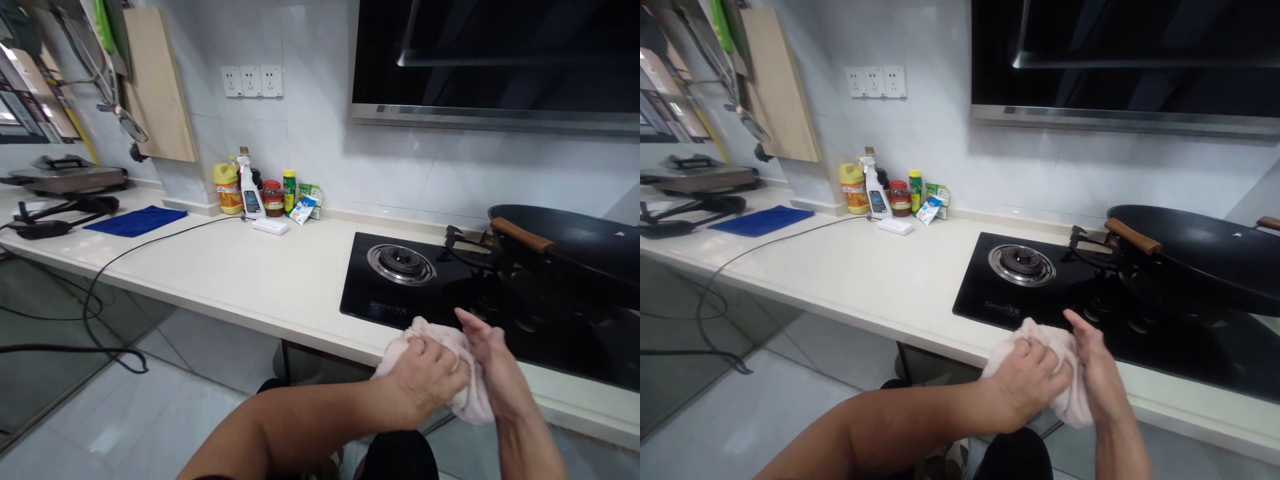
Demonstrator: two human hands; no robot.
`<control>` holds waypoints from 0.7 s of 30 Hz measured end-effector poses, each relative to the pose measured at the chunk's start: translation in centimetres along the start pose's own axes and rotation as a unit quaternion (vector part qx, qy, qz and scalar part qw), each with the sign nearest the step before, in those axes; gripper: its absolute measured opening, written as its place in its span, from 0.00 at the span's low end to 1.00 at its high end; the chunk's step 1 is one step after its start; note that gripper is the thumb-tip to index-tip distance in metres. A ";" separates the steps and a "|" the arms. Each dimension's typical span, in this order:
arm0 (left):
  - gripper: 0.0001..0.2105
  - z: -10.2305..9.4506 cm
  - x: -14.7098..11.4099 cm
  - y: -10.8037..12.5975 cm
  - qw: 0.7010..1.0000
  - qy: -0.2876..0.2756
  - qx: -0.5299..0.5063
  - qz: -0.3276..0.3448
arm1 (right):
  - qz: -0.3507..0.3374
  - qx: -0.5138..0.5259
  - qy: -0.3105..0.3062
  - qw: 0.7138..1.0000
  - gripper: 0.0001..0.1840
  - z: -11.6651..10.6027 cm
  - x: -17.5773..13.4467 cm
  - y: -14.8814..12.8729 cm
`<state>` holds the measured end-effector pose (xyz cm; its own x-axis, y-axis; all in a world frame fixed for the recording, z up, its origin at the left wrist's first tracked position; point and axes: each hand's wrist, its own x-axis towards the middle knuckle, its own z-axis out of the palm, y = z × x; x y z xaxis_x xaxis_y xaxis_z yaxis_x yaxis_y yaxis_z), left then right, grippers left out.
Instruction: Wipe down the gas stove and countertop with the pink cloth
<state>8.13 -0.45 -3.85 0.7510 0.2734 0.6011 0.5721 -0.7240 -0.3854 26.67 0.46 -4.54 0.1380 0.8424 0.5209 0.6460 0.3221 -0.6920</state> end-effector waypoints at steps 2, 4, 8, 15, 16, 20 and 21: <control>0.15 1.0 0.6 0.7 0.999 0.033 -0.002 0.000 | 0.010 -0.040 0.015 0.999 0.32 -2.0 -0.3 0.5; 0.14 1.7 0.5 0.9 0.999 0.052 -0.013 0.008 | -0.024 -0.141 0.033 0.989 0.31 -4.0 -0.9 -0.2; 0.13 1.6 -0.1 0.2 0.998 0.045 -0.048 0.012 | -0.086 -0.193 0.061 0.976 0.23 -5.1 -2.8 -3.9; 0.13 -0.3 -4.3 -3.3 0.998 -0.020 -0.054 -0.029 | -0.104 -0.153 0.066 0.981 0.21 6.1 -5.6 -7.4; 0.13 -0.5 -5.6 -4.3 0.998 -0.012 -0.054 -0.039 | -0.107 -0.162 0.073 0.978 0.21 8.1 -5.8 -8.0; 0.10 -1.9 -12.7 -9.5 0.996 0.034 -0.050 -0.072 | -0.188 -0.154 0.047 0.969 0.23 15.5 -6.4 -12.2; 0.10 -2.5 -14.7 -11.1 0.994 0.042 -0.045 -0.087 | -0.221 -0.145 0.033 0.964 0.24 17.1 -6.5 -13.6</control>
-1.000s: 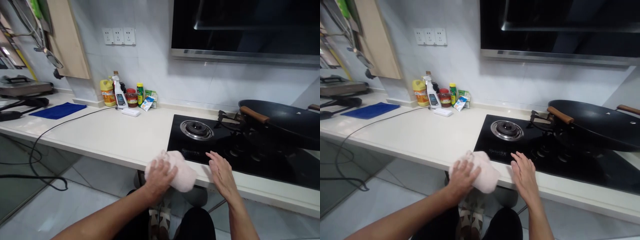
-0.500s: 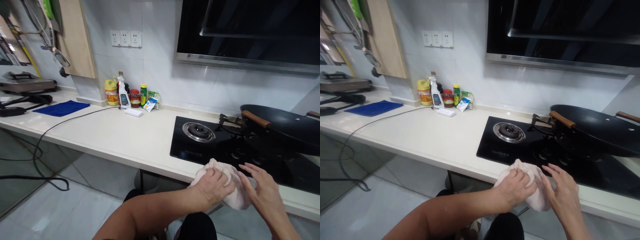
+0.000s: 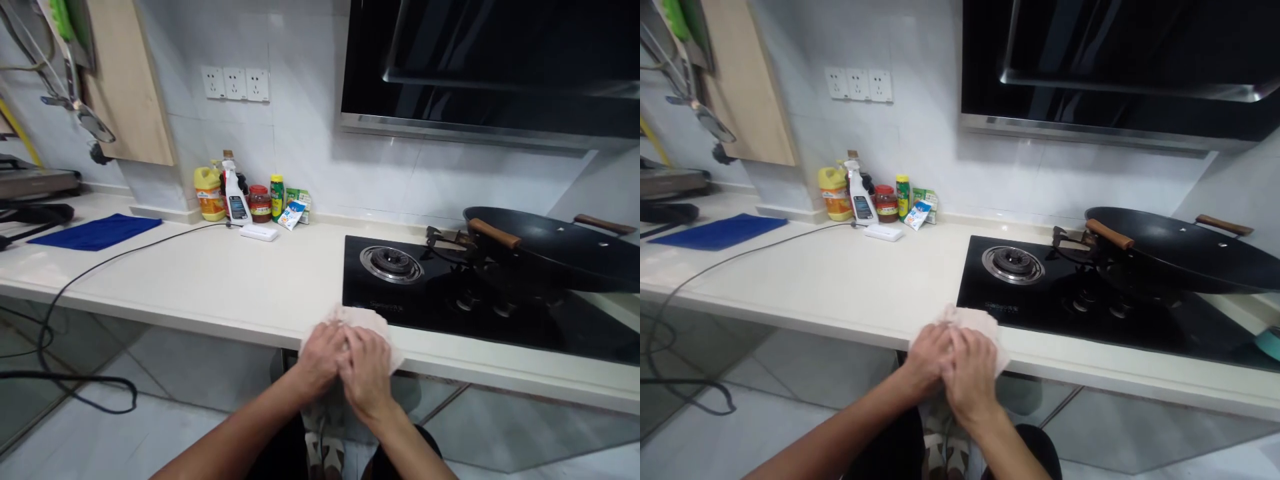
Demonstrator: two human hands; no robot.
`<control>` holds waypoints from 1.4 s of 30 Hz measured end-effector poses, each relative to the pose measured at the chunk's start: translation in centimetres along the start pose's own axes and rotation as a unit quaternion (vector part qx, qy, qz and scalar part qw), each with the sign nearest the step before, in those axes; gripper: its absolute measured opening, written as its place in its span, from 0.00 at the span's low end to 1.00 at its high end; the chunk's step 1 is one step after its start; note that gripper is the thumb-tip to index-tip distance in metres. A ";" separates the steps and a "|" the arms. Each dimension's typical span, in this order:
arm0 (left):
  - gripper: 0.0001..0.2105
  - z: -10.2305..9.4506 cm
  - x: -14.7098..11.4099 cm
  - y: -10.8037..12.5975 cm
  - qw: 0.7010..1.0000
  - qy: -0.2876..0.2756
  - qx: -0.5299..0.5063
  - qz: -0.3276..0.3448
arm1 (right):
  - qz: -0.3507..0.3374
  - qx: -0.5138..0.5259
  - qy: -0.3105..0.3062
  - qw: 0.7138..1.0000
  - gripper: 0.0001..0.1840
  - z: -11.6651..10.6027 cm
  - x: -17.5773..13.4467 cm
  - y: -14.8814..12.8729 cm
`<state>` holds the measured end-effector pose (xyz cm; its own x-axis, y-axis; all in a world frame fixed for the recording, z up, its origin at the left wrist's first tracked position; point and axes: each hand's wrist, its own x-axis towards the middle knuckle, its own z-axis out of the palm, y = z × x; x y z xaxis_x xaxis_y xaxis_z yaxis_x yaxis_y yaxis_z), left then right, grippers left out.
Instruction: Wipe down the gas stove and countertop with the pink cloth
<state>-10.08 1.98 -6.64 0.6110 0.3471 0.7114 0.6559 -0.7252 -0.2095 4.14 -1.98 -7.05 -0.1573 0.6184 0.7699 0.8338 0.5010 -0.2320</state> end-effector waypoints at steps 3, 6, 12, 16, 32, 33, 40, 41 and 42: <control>0.10 -3.2 -4.9 -6.0 0.999 0.001 0.029 -0.025 | -0.086 0.038 -0.040 0.995 0.33 3.3 2.1 -5.2; 0.11 -6.2 -9.4 -11.8 0.994 -0.001 0.095 -0.044 | -0.162 0.037 -0.092 0.982 0.46 6.1 4.8 -9.5; 0.14 -9.8 -14.7 -18.6 0.975 -0.061 0.160 -0.144 | -0.250 -0.020 -0.140 0.958 0.32 10.5 9.4 -14.9; 0.20 -10.2 -14.7 -18.5 0.969 -0.071 0.168 -0.164 | -0.236 -0.052 -0.105 0.965 0.23 12.1 9.5 -15.0; 0.10 1.4 4.7 3.6 0.995 -0.051 0.083 0.035 | -0.055 -0.072 -0.020 0.996 0.37 -4.6 -1.6 6.5; 0.11 2.3 6.2 5.2 0.994 -0.060 0.076 0.045 | -0.036 -0.080 -0.015 0.996 0.40 -5.8 -2.5 7.9; 0.22 8.5 16.5 16.9 0.977 -0.172 -0.025 0.120 | 0.113 -0.164 -0.013 0.980 0.44 -13.2 -8.7 18.5; 0.22 9.5 17.9 18.5 0.976 -0.176 -0.031 0.124 | 0.122 -0.162 0.000 0.979 0.43 -14.3 -9.4 20.0; 0.22 10.5 19.1 20.2 0.975 -0.178 -0.034 0.127 | 0.132 -0.155 0.014 0.979 0.43 -15.4 -10.0 21.4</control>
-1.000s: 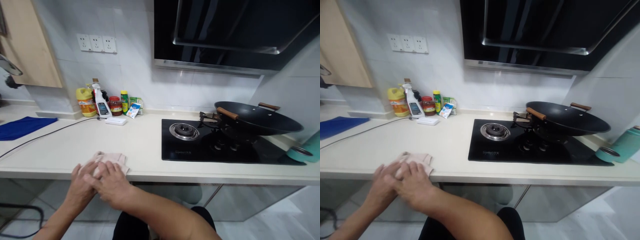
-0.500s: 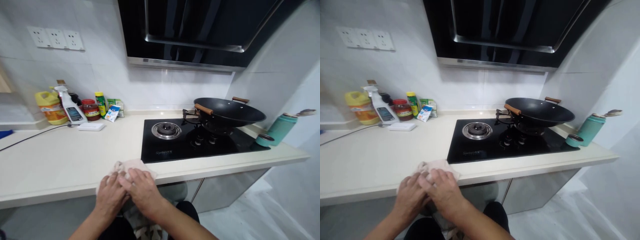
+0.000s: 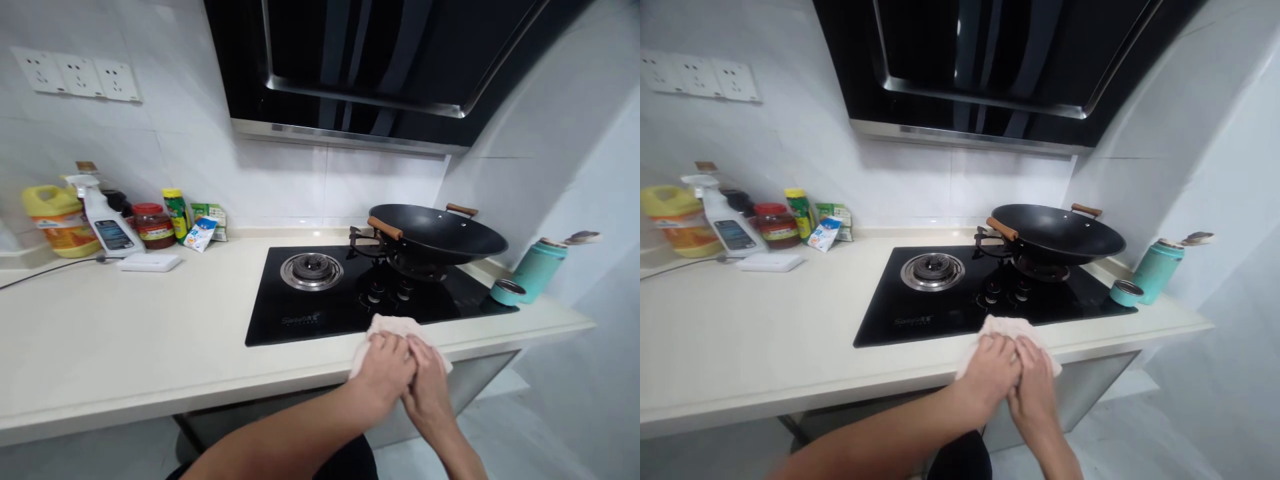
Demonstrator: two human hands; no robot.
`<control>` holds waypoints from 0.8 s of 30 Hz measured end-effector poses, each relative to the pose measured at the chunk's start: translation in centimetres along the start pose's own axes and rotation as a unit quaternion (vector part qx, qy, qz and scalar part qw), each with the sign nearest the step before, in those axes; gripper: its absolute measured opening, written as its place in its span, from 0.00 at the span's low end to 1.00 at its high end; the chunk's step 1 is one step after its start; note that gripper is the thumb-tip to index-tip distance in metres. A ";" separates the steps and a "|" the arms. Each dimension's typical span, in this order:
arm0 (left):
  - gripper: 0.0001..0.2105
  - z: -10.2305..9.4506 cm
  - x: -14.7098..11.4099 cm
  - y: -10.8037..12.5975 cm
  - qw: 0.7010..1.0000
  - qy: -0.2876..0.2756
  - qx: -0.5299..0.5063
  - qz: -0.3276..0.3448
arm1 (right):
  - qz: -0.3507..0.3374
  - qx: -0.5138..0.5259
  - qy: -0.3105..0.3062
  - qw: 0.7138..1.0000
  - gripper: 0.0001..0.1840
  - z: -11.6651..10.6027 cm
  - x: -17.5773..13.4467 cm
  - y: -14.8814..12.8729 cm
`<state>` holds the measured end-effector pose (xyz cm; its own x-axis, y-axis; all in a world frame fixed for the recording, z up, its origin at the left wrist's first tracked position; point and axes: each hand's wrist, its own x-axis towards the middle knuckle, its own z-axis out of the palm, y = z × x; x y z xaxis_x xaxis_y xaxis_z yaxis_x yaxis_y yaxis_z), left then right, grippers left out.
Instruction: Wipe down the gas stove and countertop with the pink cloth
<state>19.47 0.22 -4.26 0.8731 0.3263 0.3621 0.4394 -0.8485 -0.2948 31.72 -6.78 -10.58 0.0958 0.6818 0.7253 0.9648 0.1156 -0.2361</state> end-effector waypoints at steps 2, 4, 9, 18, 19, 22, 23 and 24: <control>0.22 0.8 3.3 2.0 1.000 -0.001 -0.009 0.015 | 0.025 0.030 0.014 0.999 0.39 -1.5 -0.2 3.1; 0.23 1.3 5.6 3.3 0.999 -0.008 -0.020 0.029 | 0.049 0.071 0.005 0.996 0.36 -3.1 -0.2 5.4; 0.33 1.1 6.9 3.1 0.996 -0.036 -0.063 0.052 | 0.087 0.118 -0.030 0.989 0.29 -4.8 0.4 6.9; 0.43 -4.1 1.9 -6.5 0.965 -0.131 -0.229 -0.011 | 0.073 0.066 -0.155 0.983 0.32 -1.3 6.5 0.3; 0.44 -4.7 1.0 -7.9 0.960 -0.148 -0.236 -0.021 | 0.058 0.070 -0.183 0.979 0.33 -0.9 7.7 -1.0; 0.44 -6.1 -2.2 -12.2 0.953 -0.181 -0.229 -0.077 | 0.004 0.081 -0.275 0.958 0.34 0.9 11.3 -5.5; 0.43 -6.3 -3.5 -13.6 0.952 -0.186 -0.222 -0.099 | -0.017 0.082 -0.302 0.950 0.34 1.7 12.4 -7.3; 0.42 -6.6 -4.8 -15.0 0.951 -0.188 -0.214 -0.119 | -0.038 0.084 -0.320 0.943 0.34 2.6 13.4 -9.1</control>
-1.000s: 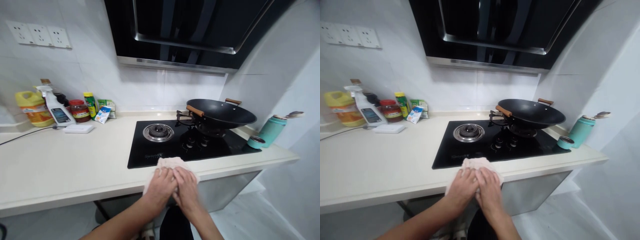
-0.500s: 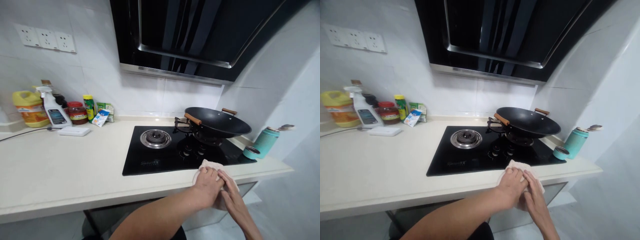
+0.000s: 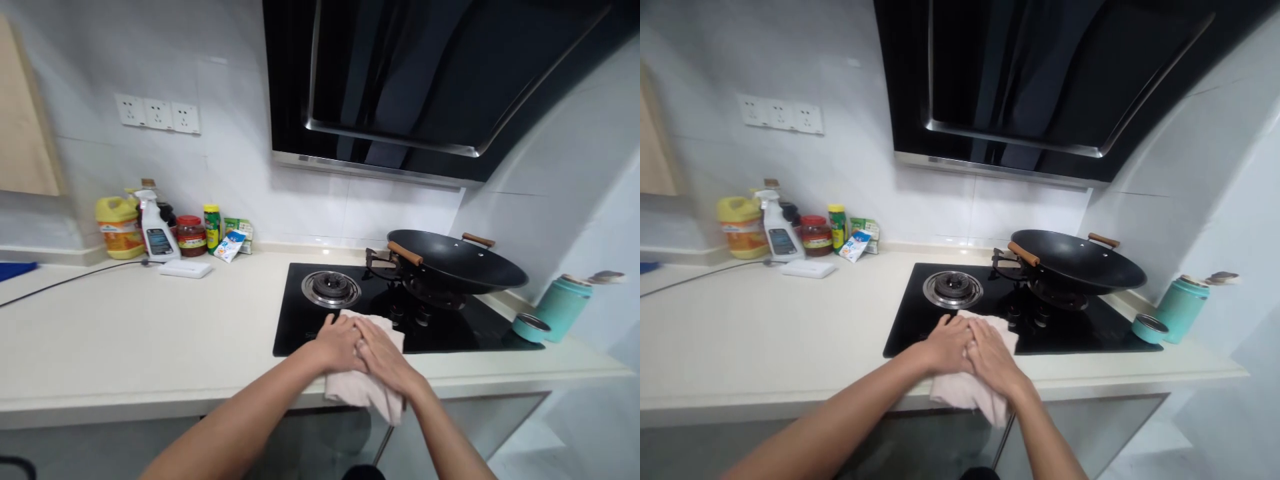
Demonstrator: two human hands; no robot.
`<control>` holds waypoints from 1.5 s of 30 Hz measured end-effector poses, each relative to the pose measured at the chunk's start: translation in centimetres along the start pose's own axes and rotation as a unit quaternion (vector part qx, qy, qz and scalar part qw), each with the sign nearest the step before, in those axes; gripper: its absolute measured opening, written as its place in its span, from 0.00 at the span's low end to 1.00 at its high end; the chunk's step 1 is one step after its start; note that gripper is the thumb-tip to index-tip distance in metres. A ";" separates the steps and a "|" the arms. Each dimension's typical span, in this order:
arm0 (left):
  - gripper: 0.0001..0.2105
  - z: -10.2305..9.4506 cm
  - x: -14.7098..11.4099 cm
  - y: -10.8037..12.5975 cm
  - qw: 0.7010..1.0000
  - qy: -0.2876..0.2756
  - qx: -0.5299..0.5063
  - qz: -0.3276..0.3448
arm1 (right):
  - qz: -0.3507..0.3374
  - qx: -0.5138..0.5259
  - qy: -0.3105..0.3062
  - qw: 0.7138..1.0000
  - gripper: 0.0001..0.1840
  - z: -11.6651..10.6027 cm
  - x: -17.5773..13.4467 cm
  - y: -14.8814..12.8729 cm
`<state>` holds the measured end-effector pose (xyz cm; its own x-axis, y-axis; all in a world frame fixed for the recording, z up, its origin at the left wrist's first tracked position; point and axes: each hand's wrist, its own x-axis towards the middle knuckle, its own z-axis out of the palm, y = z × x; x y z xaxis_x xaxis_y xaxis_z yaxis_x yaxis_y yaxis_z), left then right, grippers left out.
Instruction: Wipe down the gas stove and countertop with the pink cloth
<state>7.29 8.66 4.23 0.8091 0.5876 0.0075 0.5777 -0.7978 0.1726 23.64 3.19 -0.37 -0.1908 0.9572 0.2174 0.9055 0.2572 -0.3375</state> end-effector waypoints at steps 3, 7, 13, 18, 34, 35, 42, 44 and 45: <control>0.40 -1.0 -3.4 -4.7 0.998 0.007 0.014 -0.057 | -0.057 -0.010 -0.026 0.998 0.35 1.6 4.4 -4.6; 0.38 -2.3 -7.3 -10.3 0.992 0.007 0.019 -0.125 | -0.130 0.010 -0.034 0.991 0.35 4.1 9.6 -9.2; 0.39 -2.8 -8.2 -13.8 0.982 0.002 -0.012 -0.189 | -0.150 0.036 -0.042 0.987 0.36 5.1 14.0 -10.9; 0.44 -3.5 -7.6 -13.2 0.984 -0.018 -0.045 -0.172 | -0.117 0.015 -0.055 0.992 0.33 3.4 12.0 -7.4; 0.24 -3.6 -8.1 -16.9 0.968 0.122 -0.130 -0.173 | 0.123 -0.162 -0.056 0.978 0.26 -0.9 8.4 -2.4; 0.23 -3.3 -8.3 -16.8 0.967 0.133 -0.131 -0.171 | 0.139 -0.159 -0.059 0.976 0.26 -0.8 8.8 -2.1; 0.17 -3.0 -9.2 -15.6 0.972 0.169 -0.122 -0.111 | 0.256 -0.189 -0.050 0.947 0.21 -1.8 15.2 3.2; 0.16 -2.6 -9.2 -15.5 0.971 0.194 -0.108 -0.088 | 0.271 -0.188 -0.055 0.943 0.20 -2.2 17.7 4.9; 0.14 -2.3 -9.1 -15.5 0.970 0.208 -0.101 -0.078 | 0.278 -0.187 -0.056 0.941 0.20 -2.4 19.0 5.7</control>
<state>-9.25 15.99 3.80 0.5758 0.7363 0.3554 0.6225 -0.6767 0.3932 26.08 22.49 4.02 0.3318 0.9434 -0.0031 0.9431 -0.3318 -0.0207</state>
